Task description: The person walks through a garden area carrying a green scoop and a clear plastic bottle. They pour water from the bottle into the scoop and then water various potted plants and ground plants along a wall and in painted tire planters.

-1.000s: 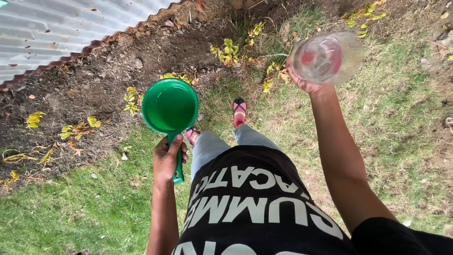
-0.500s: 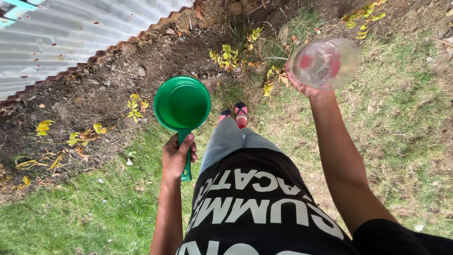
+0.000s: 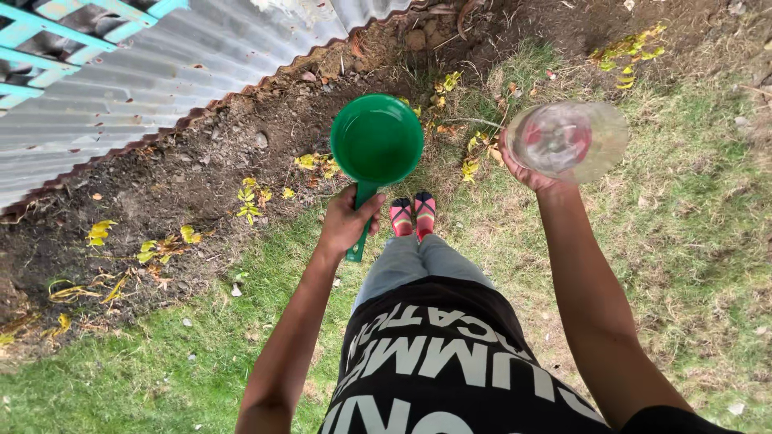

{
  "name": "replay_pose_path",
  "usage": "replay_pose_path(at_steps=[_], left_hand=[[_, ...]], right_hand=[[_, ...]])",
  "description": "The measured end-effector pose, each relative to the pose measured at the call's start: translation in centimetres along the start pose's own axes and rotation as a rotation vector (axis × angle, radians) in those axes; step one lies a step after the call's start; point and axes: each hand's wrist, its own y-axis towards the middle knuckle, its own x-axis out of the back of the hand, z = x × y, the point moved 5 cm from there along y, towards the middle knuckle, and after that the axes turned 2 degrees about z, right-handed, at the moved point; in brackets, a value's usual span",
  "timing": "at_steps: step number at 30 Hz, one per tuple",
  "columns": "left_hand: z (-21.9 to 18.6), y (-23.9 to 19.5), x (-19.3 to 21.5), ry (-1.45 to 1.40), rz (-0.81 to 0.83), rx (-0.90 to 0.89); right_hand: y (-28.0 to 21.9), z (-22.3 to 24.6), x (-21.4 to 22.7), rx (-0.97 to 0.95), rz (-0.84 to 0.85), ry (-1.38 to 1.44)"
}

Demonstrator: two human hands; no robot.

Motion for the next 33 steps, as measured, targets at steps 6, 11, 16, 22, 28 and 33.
replay_pose_path(at_steps=[6, 11, 16, 22, 28, 33], left_hand=[[-2.3, 2.9, -2.2, 0.01, 0.148, -0.058], [-3.8, 3.4, -3.7, 0.067, 0.191, -0.064], [-5.3, 4.3, -5.4, 0.208, 0.242, -0.052], [-6.1, 6.2, -9.2, 0.249, 0.291, -0.015], [-7.3, 9.2, -14.6, 0.266, 0.305, -0.015], [-8.6, 11.2, -21.2, 0.275, 0.248, -0.029]], right_hand=[[-0.2, -0.9, -1.2, -0.086, 0.371, -0.07], [-0.5, 0.7, 1.1, 0.127, 0.022, 0.054], [-0.6, 3.5, 1.1, 0.159, 0.046, 0.067], [-1.7, 8.9, 3.8, 0.146, 0.028, 0.159], [-3.9, 18.3, 3.3, 0.261, 0.06, 0.127], [-5.1, 26.7, 1.5, 0.214, 0.03, 0.288]])
